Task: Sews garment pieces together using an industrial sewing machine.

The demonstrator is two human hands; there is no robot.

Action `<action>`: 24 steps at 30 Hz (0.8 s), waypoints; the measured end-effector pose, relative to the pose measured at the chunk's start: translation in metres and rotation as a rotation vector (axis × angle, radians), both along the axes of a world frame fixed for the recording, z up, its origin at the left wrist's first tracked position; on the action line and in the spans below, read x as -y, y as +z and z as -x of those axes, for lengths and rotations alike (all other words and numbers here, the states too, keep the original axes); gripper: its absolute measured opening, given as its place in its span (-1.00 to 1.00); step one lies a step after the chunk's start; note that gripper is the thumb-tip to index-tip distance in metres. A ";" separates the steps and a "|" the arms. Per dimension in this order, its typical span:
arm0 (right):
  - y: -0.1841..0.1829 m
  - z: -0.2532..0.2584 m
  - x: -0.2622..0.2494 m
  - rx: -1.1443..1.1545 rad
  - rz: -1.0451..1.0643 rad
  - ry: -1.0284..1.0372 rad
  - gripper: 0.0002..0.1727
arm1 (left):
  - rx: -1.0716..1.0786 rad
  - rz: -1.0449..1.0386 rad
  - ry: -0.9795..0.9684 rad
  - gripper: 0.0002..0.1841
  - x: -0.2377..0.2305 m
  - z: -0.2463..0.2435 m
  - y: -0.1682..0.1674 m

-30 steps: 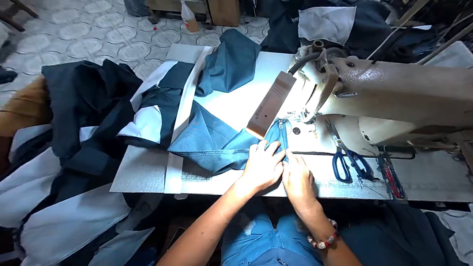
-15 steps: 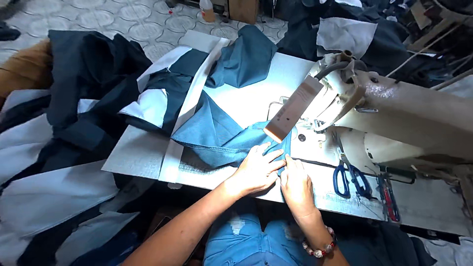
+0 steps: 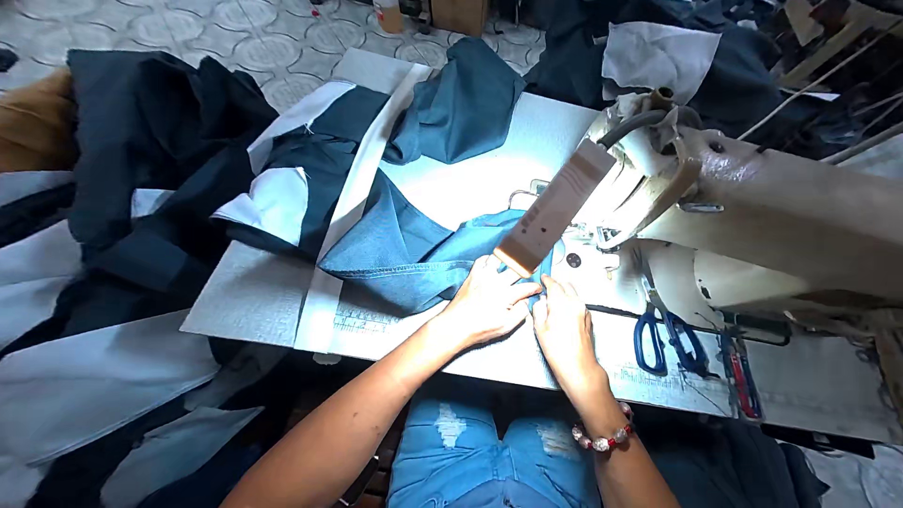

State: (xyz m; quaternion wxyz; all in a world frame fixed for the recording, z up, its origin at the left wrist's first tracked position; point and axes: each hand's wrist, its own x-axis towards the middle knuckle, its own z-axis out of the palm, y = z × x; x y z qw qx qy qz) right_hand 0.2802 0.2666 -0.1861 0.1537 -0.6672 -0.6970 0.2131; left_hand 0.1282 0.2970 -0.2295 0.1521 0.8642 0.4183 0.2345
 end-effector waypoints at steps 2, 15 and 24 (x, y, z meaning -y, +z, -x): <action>-0.004 -0.001 -0.006 -0.008 -0.024 -0.005 -0.60 | 0.014 -0.019 0.003 -0.57 -0.006 0.000 -0.004; -0.002 -0.028 -0.031 -0.067 -0.019 -0.037 -0.51 | 0.038 0.045 0.077 -0.55 -0.043 0.000 -0.009; -0.020 -0.020 -0.032 -0.112 -0.237 -0.154 -0.62 | -0.281 -0.123 0.375 -0.15 0.027 0.045 0.062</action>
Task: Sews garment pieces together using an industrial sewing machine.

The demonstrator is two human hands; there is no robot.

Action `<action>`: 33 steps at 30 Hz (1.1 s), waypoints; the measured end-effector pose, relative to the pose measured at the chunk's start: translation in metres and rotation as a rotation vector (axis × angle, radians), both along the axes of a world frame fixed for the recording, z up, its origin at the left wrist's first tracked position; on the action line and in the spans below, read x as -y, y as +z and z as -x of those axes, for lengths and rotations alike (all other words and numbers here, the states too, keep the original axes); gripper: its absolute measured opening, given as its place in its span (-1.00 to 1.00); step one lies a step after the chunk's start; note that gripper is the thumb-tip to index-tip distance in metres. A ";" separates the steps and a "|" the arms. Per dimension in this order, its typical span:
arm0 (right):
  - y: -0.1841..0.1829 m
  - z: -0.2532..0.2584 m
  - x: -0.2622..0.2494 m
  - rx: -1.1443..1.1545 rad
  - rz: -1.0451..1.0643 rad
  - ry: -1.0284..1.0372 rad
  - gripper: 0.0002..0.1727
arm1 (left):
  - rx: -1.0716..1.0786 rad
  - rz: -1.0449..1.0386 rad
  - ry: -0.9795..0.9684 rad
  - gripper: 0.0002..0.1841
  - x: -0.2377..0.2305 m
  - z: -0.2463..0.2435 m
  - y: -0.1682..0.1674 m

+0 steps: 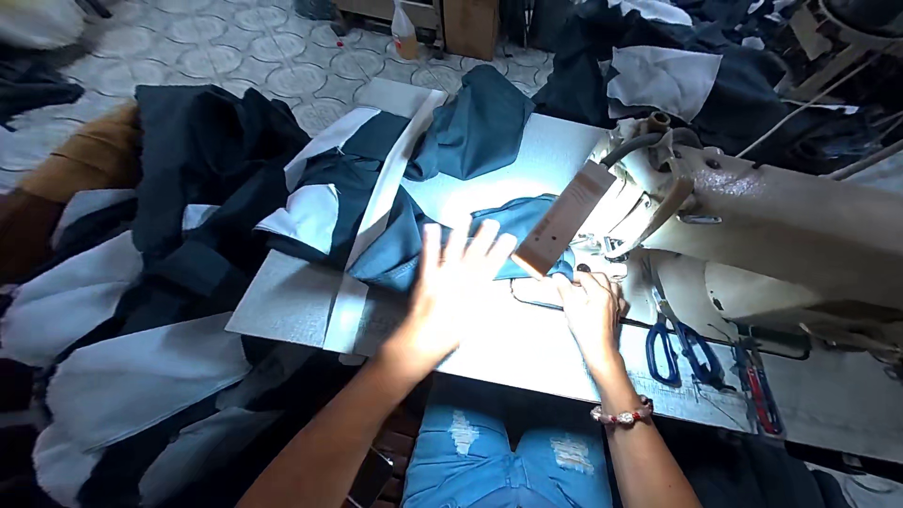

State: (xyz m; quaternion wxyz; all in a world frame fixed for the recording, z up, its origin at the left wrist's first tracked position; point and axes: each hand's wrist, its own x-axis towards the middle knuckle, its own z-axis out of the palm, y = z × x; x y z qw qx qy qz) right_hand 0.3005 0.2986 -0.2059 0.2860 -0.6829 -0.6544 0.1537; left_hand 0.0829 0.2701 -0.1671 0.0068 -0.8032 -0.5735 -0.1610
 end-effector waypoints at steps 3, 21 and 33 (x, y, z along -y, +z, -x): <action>0.006 0.009 -0.006 -0.076 0.144 0.005 -0.63 | 0.010 0.062 0.252 0.14 0.024 0.074 0.006; -0.001 -0.007 0.057 -0.626 0.049 0.091 -0.55 | 0.125 0.070 0.317 -0.68 -0.054 0.128 0.010; 0.014 0.004 0.010 0.093 0.030 0.158 -0.51 | 0.279 -0.150 -0.317 -0.71 -0.042 -0.061 -0.025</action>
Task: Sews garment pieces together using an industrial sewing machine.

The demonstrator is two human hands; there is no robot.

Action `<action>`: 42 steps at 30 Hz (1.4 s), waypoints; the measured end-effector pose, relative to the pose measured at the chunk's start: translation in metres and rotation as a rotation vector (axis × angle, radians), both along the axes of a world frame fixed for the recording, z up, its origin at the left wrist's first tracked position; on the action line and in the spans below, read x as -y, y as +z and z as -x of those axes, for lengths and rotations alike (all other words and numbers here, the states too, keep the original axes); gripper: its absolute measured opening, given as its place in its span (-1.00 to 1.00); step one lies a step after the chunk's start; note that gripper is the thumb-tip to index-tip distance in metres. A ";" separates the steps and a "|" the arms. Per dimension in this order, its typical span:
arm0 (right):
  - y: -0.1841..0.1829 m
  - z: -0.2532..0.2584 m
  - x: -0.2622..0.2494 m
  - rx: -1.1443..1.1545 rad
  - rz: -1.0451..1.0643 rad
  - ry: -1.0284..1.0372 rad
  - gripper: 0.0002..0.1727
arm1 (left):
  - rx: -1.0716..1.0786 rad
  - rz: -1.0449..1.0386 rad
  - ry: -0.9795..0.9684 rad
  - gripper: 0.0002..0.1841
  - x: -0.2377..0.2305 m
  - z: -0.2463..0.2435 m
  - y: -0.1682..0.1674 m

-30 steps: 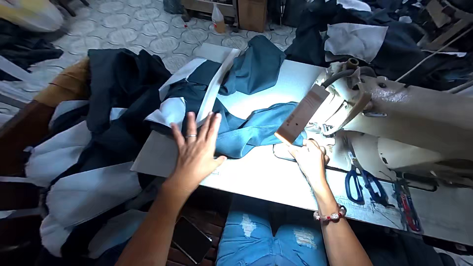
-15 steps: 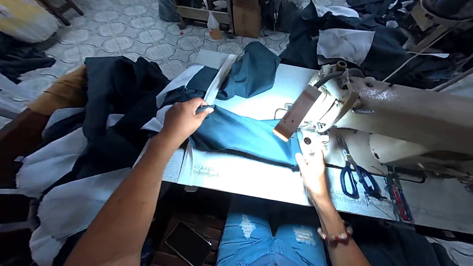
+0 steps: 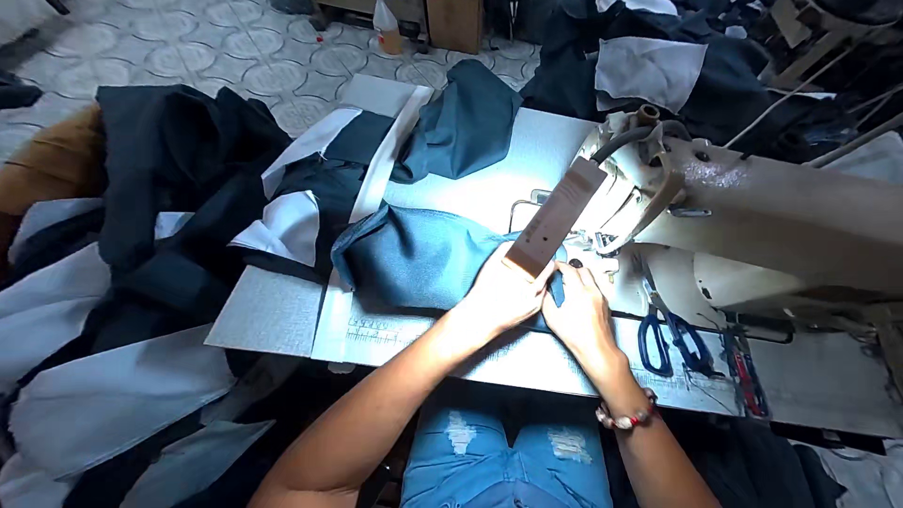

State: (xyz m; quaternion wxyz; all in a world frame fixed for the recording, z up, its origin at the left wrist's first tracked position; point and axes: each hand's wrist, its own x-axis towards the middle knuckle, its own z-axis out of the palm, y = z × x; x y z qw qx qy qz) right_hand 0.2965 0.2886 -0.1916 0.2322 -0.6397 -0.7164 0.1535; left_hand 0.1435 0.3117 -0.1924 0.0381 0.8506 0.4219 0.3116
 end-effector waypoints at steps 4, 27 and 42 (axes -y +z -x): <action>-0.008 0.002 -0.018 0.010 -0.065 -0.017 -0.72 | 0.082 0.137 0.123 -0.71 -0.010 -0.025 -0.025; -0.007 -0.026 -0.047 -0.407 0.396 -0.205 -0.77 | 0.150 0.374 0.308 -0.69 0.001 -0.039 -0.022; 0.002 -0.025 0.004 -0.574 0.338 -0.116 -0.49 | -0.019 0.526 -0.132 -0.48 0.012 -0.009 -0.021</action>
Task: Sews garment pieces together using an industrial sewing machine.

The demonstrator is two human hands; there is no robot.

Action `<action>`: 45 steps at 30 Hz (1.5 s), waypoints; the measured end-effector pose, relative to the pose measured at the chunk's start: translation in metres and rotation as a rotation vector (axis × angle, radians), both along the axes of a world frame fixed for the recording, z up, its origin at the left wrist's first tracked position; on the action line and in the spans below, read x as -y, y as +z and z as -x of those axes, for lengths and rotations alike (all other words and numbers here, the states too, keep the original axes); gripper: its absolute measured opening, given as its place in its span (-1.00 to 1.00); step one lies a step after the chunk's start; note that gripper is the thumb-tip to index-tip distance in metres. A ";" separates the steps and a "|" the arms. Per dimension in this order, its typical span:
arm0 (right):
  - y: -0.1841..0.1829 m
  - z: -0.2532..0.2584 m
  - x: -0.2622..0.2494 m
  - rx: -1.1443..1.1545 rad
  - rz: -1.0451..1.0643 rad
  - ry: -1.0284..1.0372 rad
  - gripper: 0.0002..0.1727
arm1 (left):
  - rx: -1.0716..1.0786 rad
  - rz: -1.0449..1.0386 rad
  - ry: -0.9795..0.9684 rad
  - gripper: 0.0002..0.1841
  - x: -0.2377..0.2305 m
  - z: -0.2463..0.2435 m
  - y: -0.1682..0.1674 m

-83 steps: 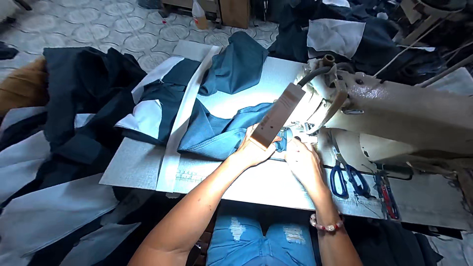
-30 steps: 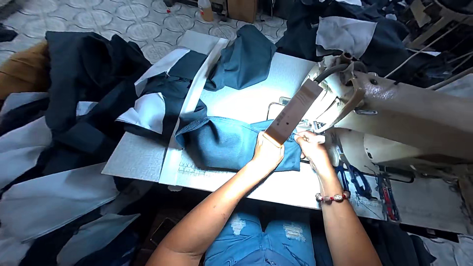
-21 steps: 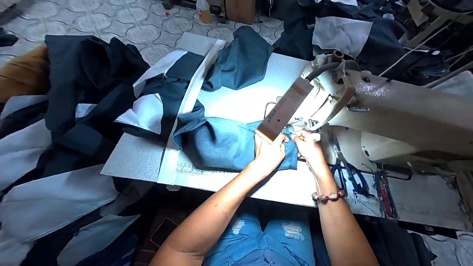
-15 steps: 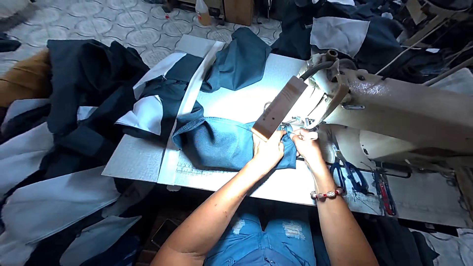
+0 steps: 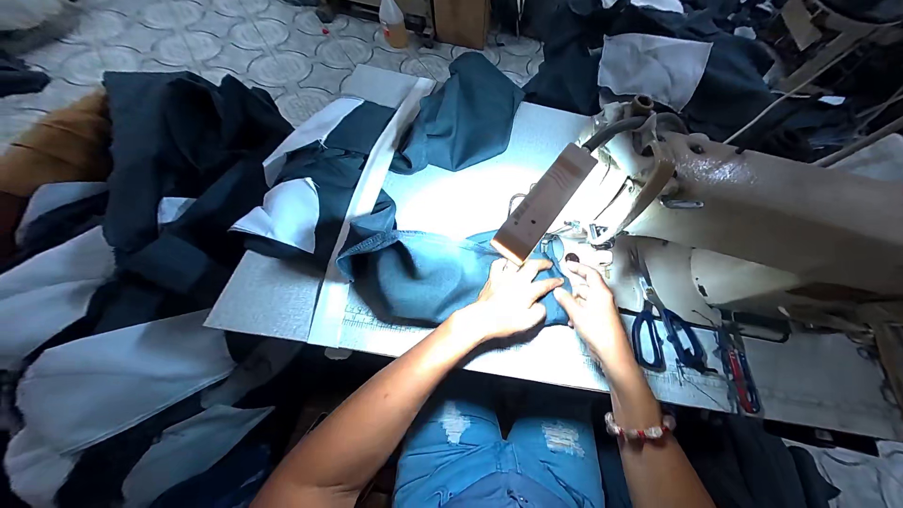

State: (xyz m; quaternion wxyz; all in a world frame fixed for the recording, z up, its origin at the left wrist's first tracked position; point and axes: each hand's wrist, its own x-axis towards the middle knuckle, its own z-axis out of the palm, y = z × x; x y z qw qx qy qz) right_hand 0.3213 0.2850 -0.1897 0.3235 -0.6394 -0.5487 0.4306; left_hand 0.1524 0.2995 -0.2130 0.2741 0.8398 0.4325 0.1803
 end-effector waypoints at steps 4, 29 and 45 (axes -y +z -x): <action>0.007 0.020 0.016 -0.450 0.000 -0.220 -0.58 | -0.066 -0.030 0.032 -0.24 0.010 0.003 0.002; 0.009 0.020 -0.002 0.334 -0.056 -0.002 -0.49 | 0.012 -0.314 0.196 -0.65 -0.009 -0.006 -0.003; 0.006 0.018 0.000 0.364 -0.046 0.075 -0.57 | 0.039 -0.337 0.156 -0.59 -0.001 -0.006 -0.022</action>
